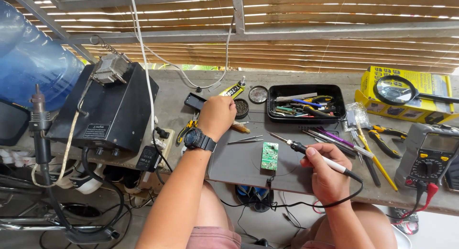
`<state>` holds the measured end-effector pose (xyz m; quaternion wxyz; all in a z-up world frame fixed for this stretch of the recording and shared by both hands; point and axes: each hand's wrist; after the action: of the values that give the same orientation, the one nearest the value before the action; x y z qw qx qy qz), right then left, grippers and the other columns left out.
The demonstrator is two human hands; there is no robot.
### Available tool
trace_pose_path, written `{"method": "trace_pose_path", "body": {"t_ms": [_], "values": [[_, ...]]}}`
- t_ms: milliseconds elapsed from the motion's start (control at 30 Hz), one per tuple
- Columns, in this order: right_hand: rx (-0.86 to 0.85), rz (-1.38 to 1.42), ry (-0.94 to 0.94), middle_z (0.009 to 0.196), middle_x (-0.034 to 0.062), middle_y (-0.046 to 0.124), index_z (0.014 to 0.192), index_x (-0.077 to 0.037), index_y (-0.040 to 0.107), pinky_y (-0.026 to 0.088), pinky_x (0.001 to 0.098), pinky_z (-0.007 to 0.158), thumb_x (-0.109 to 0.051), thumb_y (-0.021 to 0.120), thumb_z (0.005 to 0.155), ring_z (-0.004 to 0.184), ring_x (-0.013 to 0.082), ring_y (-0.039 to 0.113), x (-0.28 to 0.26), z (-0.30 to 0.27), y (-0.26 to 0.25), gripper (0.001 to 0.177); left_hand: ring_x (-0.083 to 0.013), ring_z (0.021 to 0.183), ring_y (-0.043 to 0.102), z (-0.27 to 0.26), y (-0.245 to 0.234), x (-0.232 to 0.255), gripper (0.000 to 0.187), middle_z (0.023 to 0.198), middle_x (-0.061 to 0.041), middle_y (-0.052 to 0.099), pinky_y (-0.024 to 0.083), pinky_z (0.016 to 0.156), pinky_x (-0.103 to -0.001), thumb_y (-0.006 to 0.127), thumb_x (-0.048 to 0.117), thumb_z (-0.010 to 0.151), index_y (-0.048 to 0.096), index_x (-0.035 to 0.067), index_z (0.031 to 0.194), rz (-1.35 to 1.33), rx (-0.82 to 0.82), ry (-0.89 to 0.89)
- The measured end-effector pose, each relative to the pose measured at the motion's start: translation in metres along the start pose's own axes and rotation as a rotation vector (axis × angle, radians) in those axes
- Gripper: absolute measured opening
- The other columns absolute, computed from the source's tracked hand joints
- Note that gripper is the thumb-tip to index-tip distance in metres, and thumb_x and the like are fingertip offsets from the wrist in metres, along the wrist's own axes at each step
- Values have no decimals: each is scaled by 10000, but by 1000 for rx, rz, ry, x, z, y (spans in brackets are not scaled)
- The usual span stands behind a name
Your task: The person solders a wire onto a green circuit board using a soldering iron and solder wire. After soldering, the person uses a multimeter with red and black probes to test the circuit board connections.
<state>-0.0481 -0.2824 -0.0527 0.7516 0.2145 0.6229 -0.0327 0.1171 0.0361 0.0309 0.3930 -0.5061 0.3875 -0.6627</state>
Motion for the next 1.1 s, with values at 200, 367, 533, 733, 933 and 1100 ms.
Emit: {"method": "trace_pose_path", "body": {"t_ms": [200,367,533,733,933,1100], "values": [[19,-121,106,853,134,775,1096,-9,789,606,281,705,-150,828,1041,704,214,774,-37,-7,16,156,-437,708,715,3,19,-13,223,749,-156,769,572,620,-565,665,151,1003,782,114,817,94,95,91],[17,-86,111,850,140,771,1100,-7,781,610,292,717,-139,828,1040,708,223,771,-37,-7,17,152,-424,682,693,2,19,-15,239,729,-134,750,550,592,-561,654,140,997,747,121,778,99,107,104],[-9,8,13,1006,216,815,1154,38,783,697,348,754,-67,857,1062,757,251,830,-2,-1,1,159,-456,860,853,-5,-3,-2,235,814,-189,806,725,714,-506,692,181,1044,840,89,886,4,39,24],[1,19,13,1021,222,812,1154,48,767,699,348,754,-56,852,1062,753,248,827,0,0,0,162,-444,867,852,-8,-1,-5,203,842,-180,819,726,734,-516,698,165,1034,859,90,936,4,61,44],[0,13,29,1037,228,812,1160,51,761,705,350,768,-60,851,1065,764,248,828,-2,-2,0,172,-483,922,837,-34,-24,10,178,910,-209,819,717,782,-563,720,158,1055,869,63,1044,-64,161,74],[1,169,-8,1018,244,799,1239,87,737,752,405,801,-21,781,1094,820,314,869,0,-4,1,186,-340,606,685,-92,-35,44,76,591,-76,540,612,616,-420,774,100,1039,808,74,976,-414,444,193]]}}
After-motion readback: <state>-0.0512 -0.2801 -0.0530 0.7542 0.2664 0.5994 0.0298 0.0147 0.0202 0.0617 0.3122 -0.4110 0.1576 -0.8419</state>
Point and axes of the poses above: each hand's wrist, its own z-axis towards the middle knuckle, its own y-axis out of the palm, x = y × z
